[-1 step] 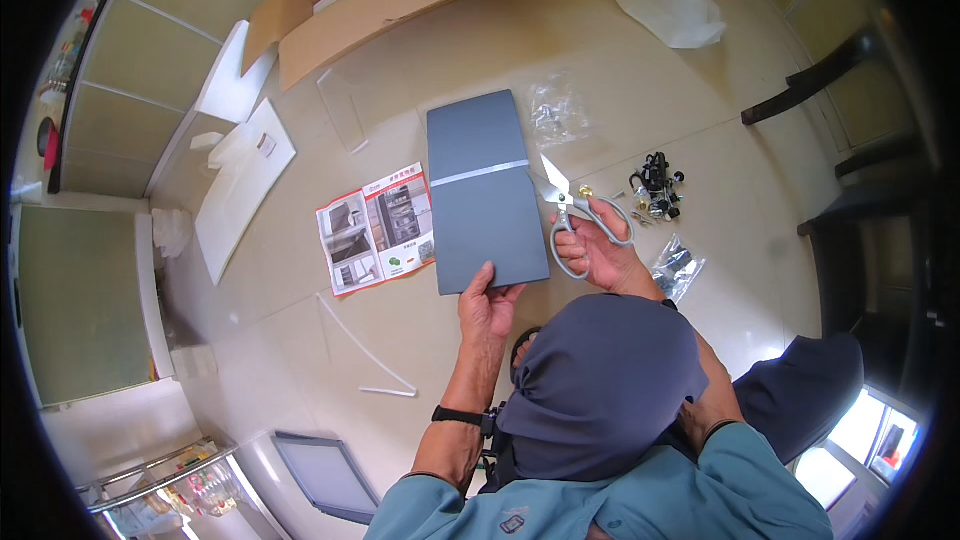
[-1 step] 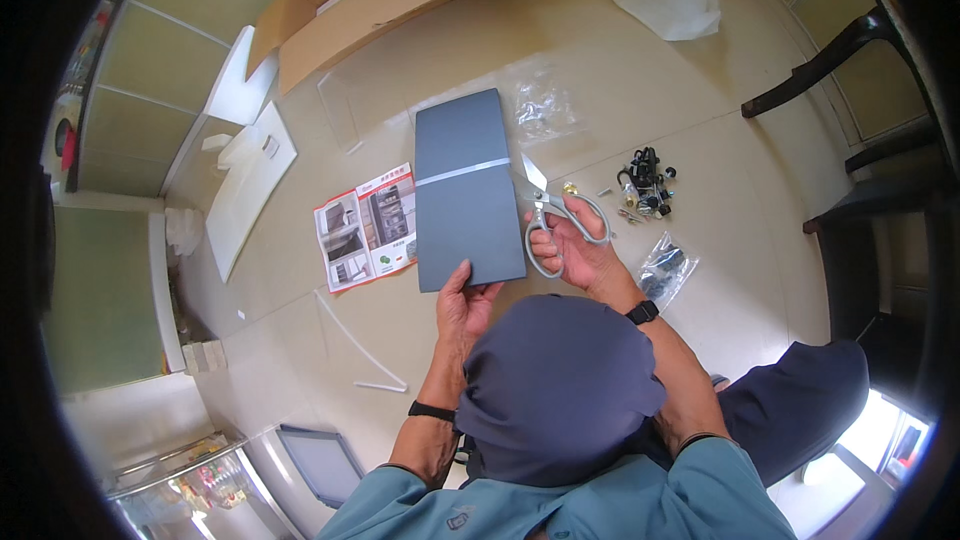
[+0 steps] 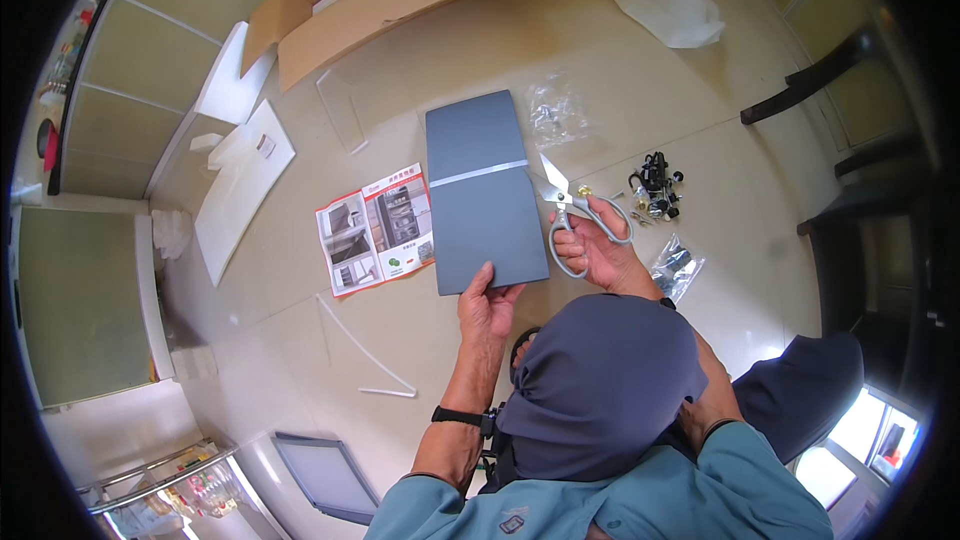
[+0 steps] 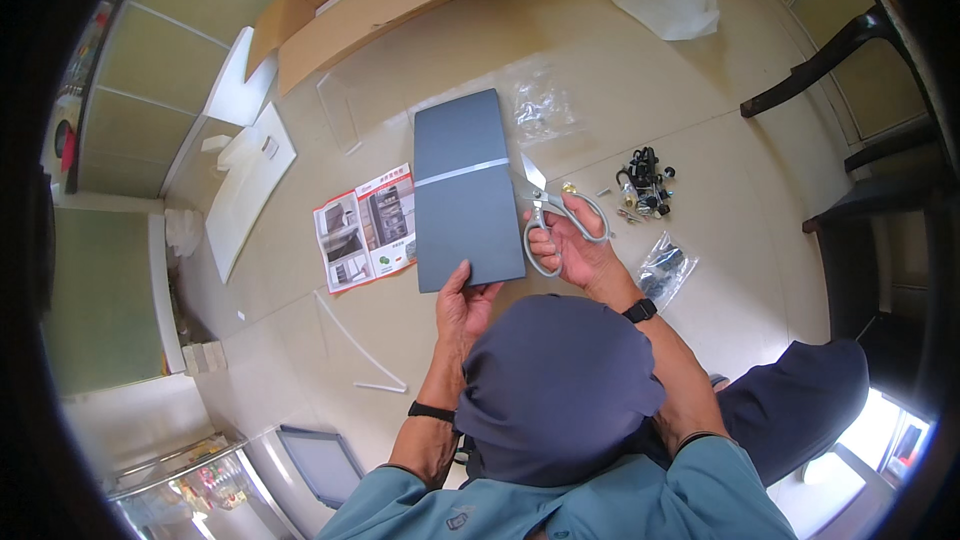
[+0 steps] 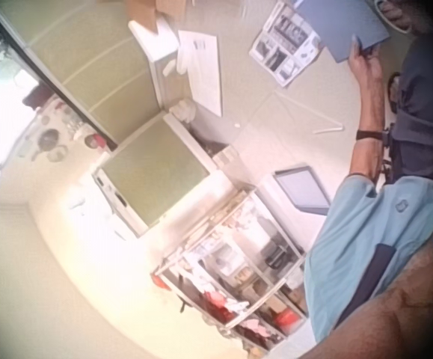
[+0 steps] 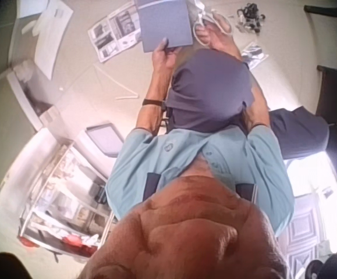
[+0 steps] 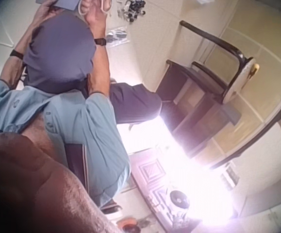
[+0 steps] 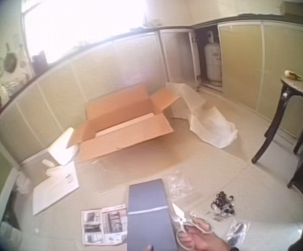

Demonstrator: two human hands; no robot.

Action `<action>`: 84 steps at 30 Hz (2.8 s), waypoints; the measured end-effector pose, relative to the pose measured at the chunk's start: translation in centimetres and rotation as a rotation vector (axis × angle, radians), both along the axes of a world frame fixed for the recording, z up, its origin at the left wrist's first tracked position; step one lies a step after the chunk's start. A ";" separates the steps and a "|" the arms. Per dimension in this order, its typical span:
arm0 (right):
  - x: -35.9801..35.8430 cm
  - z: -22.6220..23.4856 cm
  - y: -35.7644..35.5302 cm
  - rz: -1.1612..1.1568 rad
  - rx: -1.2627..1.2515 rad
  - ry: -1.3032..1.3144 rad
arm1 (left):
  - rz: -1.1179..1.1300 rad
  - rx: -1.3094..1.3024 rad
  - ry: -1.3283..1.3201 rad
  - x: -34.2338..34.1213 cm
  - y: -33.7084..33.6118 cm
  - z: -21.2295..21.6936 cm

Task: The person unboxes small hardware components from plastic packaging, refers to an instruction manual, and cuts a plastic retaining band on a shelf frame component using shears.

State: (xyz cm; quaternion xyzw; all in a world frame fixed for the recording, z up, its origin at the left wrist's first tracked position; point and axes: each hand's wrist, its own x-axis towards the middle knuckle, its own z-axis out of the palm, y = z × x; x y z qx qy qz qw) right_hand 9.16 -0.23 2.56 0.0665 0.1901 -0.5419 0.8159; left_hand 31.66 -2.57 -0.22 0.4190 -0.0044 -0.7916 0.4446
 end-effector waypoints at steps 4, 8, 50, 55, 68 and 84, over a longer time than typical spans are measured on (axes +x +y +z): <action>-0.1 -0.8 -0.5 -0.003 -0.028 -0.001 | 0.009 -0.010 -0.001 -0.2 0.0 -0.1; 0.4 -1.5 -0.9 -0.026 -0.043 0.013 | -0.012 -0.027 0.001 -0.2 -0.2 0.1; -2.9 -3.0 0.3 0.097 -0.046 0.586 | -0.078 0.039 -0.006 -2.1 1.6 -1.1; -3.2 -2.7 -0.1 0.123 -0.003 0.667 | -0.060 0.072 -0.021 -2.5 2.1 -1.3; -3.3 -3.8 -0.6 0.101 -0.102 0.521 | -0.170 0.123 -0.005 -1.0 1.9 -3.6; -3.5 -2.9 -0.7 0.183 -0.049 0.657 | -0.127 0.194 -0.077 -0.2 2.2 -5.0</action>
